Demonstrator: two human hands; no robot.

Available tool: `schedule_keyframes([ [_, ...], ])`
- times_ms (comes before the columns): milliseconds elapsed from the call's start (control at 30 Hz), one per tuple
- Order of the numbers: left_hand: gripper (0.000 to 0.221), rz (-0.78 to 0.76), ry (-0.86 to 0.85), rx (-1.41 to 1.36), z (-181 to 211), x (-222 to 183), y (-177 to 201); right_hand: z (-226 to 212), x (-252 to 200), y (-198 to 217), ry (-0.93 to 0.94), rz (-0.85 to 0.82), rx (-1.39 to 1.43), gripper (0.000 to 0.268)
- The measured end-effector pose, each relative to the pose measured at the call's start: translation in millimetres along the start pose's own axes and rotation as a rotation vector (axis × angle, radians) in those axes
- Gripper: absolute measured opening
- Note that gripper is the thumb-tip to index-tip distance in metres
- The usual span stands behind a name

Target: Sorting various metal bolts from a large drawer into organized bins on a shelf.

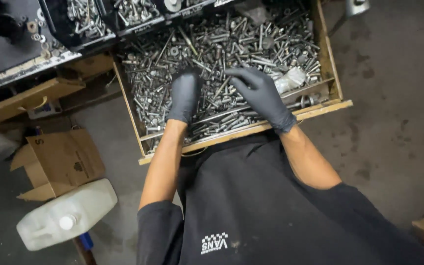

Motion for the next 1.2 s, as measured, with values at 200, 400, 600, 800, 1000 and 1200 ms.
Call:
schedule_keyframes([
  [200,0.012,-0.098,0.144,0.021,13.6,19.8,38.2,-3.8,-6.7,-1.3,-0.039,-0.03,0.004,0.019],
  [400,0.014,-0.161,0.32,-0.956,4.5,-37.6,74.9,-10.5,-5.7,2.4,-0.071,-0.016,0.029,0.021],
  [600,0.011,-0.286,0.328,-1.457,36.6,-93.7,150.2,-42.1,1.4,-8.0,0.019,0.054,0.213,0.03],
  [800,0.015,-0.414,0.384,-1.588,34.7,-112.6,141.5,-55.1,4.9,-24.5,0.058,0.016,0.375,0.026],
  [1000,0.02,-0.291,0.334,-1.635,27.1,-116.8,160.3,-19.3,-0.6,-55.3,-0.173,-0.026,0.536,0.013],
  [1200,0.009,0.346,0.072,-1.126,-13.4,-48.1,261.7,-32.1,16.7,-56.2,-0.277,-0.047,0.462,0.022],
])
Point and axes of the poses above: each hand's wrist, its own x-axis towards the middle knuckle, its own y-axis out of the back of the hand, z = x × y, the point moved 8 cm from there along x, towards the middle knuckle, and after that the axes turned 10 degrees about y, right-handed, at the moved point
